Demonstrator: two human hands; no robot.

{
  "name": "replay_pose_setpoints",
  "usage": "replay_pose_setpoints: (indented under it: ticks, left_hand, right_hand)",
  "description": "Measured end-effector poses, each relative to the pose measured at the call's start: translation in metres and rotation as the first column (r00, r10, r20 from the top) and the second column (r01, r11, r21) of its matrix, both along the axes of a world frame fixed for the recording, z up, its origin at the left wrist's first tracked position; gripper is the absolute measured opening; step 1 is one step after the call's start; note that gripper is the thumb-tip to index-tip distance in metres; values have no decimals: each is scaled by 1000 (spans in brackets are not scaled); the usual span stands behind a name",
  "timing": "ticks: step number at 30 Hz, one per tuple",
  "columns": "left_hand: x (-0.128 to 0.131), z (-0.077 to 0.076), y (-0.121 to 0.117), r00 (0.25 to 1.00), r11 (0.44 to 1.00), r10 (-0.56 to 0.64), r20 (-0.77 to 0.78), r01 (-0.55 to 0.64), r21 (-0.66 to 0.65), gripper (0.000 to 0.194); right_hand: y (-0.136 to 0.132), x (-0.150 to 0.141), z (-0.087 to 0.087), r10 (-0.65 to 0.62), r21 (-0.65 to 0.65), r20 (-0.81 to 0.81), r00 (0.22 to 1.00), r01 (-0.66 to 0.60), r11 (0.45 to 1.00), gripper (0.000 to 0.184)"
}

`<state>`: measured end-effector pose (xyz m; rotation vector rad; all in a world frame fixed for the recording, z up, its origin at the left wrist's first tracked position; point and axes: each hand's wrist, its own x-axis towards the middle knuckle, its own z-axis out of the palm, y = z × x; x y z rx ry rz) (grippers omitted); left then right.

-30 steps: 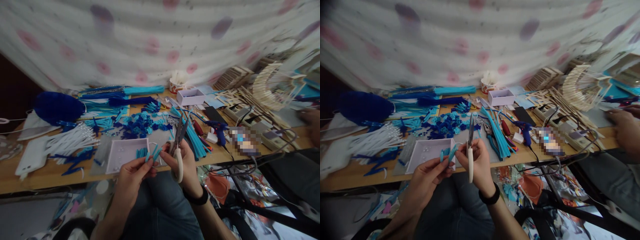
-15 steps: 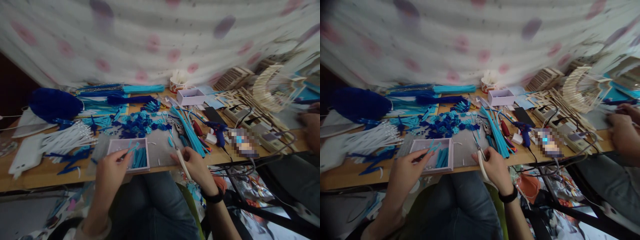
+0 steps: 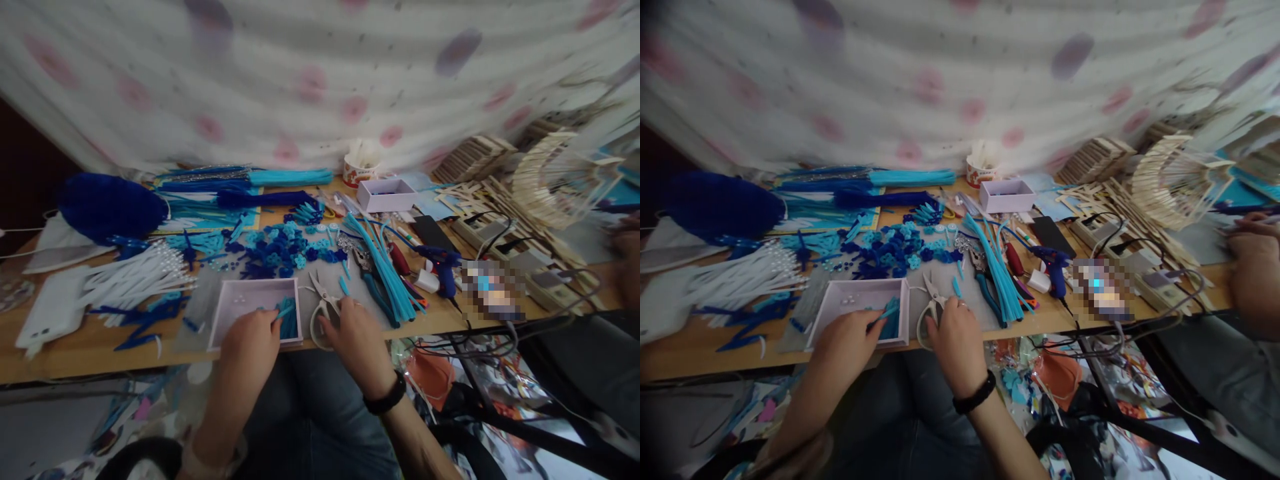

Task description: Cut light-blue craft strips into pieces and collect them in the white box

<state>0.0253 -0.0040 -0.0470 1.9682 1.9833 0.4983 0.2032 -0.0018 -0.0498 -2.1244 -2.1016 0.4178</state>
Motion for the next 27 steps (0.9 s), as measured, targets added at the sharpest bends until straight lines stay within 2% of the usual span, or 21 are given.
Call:
replay_pose_setpoints:
  ticks: [4,8,10,12,14,15,18,22,27]
  left_hand:
    - [0,0,1,969,987,-141,-204,122,-105,37]
    - [-3,4,6,968,975,-175,-181,145,-171,37]
    - [-6,9,8,982,973,-157,-101,136,-189,35]
    - [-10,13,8,995,981,-104,-11,101,-167,33]
    - [-15,17,8,994,991,-21,103,34,-131,31]
    - [-17,18,7,984,993,26,178,-4,-122,29]
    - [-24,19,4,904,986,147,402,-105,-127,37]
    - [-28,17,1,821,973,230,523,-198,-118,39]
    - [-27,18,-1,658,964,260,707,-129,-234,42]
  right_hand:
    - [-1,2,3,47,-67,-69,997,-51,996,9]
    - [1,9,12,95,-144,-146,985,-117,983,18]
    - [6,16,17,116,-145,-153,981,-138,980,23]
    - [17,25,21,77,-107,-148,986,-94,990,24]
    - [33,36,21,-75,-26,-101,992,73,997,28]
    - [42,40,19,-101,-21,-72,992,100,995,28]
    - [66,47,10,-76,-44,-40,996,74,996,17]
    - [79,44,-2,-43,-59,-13,999,42,997,11]
    - [81,41,-4,-23,-55,-36,999,21,998,14]
